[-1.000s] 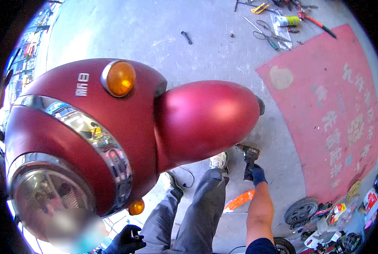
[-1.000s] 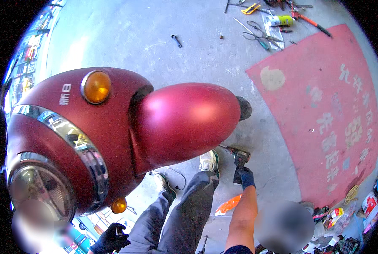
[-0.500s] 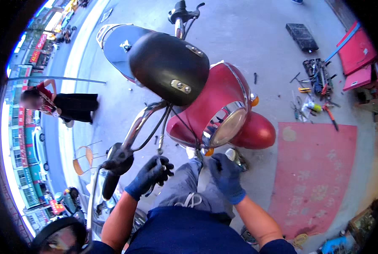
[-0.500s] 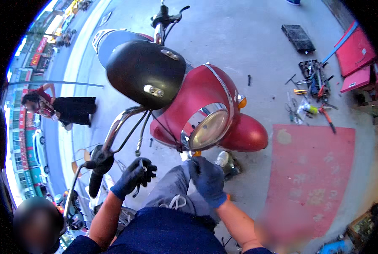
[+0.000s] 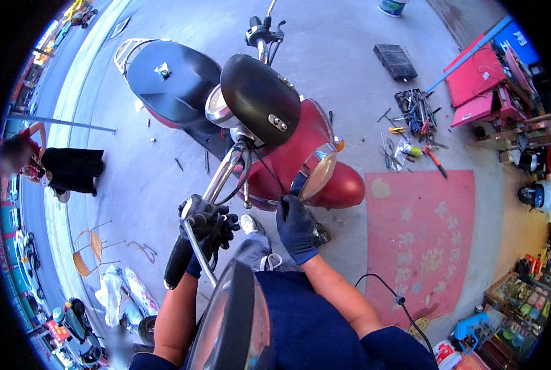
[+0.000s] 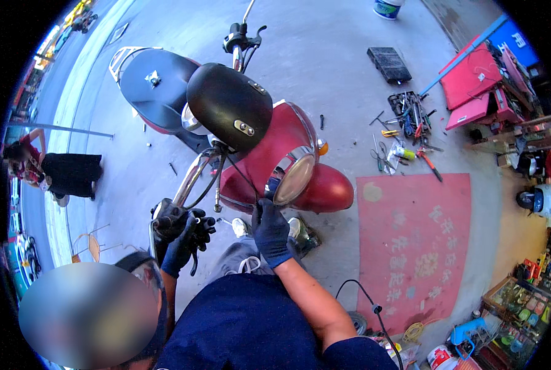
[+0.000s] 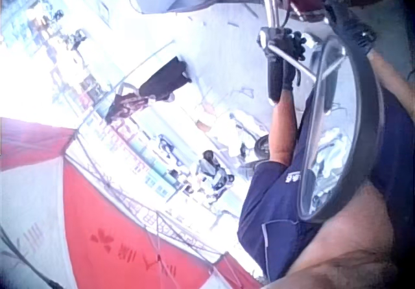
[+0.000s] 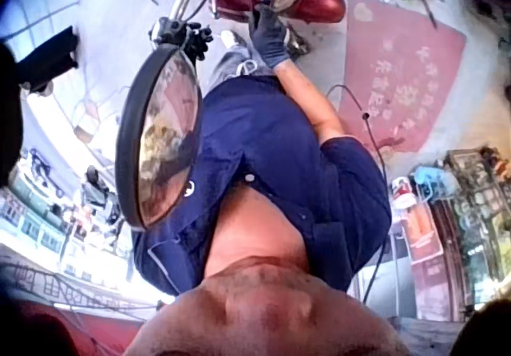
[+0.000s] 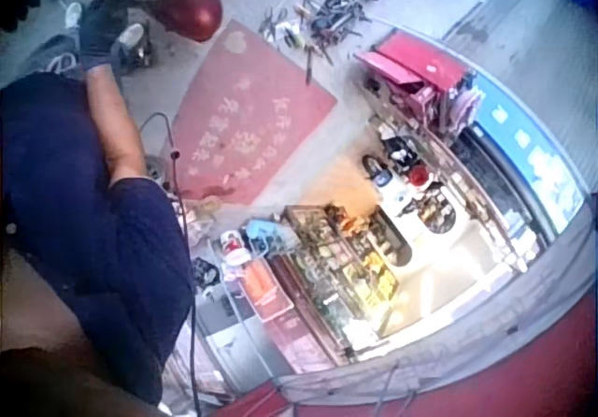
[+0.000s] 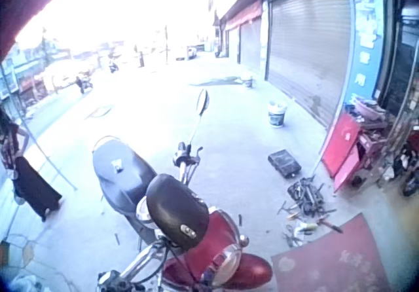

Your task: The person uses a power drill to remove screws from the front assembly of a scooter and then works by hand to detach a brake lever and related electrical components.

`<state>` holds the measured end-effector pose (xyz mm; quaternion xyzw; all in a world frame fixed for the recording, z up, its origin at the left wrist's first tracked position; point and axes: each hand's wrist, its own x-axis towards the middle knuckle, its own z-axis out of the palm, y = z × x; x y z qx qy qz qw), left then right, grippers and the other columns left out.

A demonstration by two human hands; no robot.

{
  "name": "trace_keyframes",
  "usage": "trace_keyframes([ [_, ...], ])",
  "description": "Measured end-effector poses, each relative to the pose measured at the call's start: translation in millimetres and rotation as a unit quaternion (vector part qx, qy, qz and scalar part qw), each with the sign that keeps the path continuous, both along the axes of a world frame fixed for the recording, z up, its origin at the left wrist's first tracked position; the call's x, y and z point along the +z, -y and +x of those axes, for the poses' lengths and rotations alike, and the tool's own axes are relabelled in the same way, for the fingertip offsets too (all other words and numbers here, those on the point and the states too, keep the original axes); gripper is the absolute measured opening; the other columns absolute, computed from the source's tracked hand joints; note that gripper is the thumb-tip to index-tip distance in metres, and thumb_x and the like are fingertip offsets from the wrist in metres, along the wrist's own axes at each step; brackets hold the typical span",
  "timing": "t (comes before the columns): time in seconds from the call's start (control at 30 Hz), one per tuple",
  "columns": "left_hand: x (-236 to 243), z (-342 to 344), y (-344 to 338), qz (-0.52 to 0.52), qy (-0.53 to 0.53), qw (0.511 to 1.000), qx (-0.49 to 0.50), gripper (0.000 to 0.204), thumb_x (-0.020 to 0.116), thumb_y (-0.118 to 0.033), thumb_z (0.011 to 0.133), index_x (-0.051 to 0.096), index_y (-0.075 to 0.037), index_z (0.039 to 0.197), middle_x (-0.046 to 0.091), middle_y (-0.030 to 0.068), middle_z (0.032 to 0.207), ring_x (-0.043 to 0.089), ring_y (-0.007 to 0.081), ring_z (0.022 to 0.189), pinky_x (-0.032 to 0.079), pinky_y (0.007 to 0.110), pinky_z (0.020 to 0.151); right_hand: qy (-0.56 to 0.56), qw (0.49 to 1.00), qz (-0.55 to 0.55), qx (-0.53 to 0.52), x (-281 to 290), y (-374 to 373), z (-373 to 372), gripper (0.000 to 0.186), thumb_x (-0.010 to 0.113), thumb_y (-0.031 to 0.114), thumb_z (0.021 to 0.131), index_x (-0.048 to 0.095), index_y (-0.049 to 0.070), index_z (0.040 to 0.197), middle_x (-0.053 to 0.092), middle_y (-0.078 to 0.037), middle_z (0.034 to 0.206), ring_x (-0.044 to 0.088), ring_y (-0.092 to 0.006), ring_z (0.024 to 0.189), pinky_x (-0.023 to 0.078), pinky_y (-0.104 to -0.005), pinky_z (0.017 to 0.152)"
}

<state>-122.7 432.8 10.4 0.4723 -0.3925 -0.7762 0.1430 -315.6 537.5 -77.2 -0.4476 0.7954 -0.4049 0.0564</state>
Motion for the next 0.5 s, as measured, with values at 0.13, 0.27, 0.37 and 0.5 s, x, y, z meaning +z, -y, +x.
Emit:
trace_keyframes([
  [0.13,-7.1,-13.7,6.1,-0.018,-0.011,0.999,-0.032,0.047,0.045,-0.049,0.094,0.049,-0.009,0.118,0.066,0.0102,0.1,0.061,0.0154,0.071,0.046,0.024,0.051,0.512,0.854,-0.044,0.087,15.2,-12.3,-10.7,0.021,0.059,0.014,0.087,0.052,0.004,0.104,0.06,-0.011,0.079,0.059,-0.0183,0.063,0.05,-0.0337,0.055],
  [0.27,-9.1,-45.5,12.9,0.123,-0.048,0.988,-0.079,0.054,0.038,-0.059,0.092,0.053,-0.014,0.118,0.065,0.0097,0.102,0.059,0.0178,0.068,0.041,0.026,0.051,0.84,0.534,-0.048,0.088,92.2,-20.6,-29.1,0.028,0.058,0.013,0.087,0.049,0.005,0.113,0.059,-0.006,0.086,0.058,-0.0127,0.068,0.051,-0.0272,0.057],
  [0.37,4.8,-72.2,5.5,0.191,-0.178,0.965,-0.033,0.056,0.039,-0.062,0.09,0.057,-0.015,0.114,0.064,0.0082,0.102,0.061,0.0212,0.075,0.045,0.029,0.054,0.835,0.538,-0.067,0.089,104.6,-18.6,-32.4,0.03,0.054,0.013,0.089,0.047,0.006,0.117,0.058,-0.006,0.086,0.057,-0.0118,0.066,0.049,-0.0253,0.056],
  [0.5,19.3,-96.5,-8.3,0.246,-0.219,0.943,0.057,0.063,0.04,-0.065,0.088,0.059,-0.009,0.109,0.064,0.0095,0.098,0.064,0.0242,0.08,0.055,0.035,0.06,0.78,0.607,-0.113,0.097,112.8,-19.8,-37.8,0.026,0.049,0.009,0.089,0.049,0.004,0.115,0.061,-0.008,0.091,0.057,-0.0113,0.069,0.049,-0.0238,0.058],
])
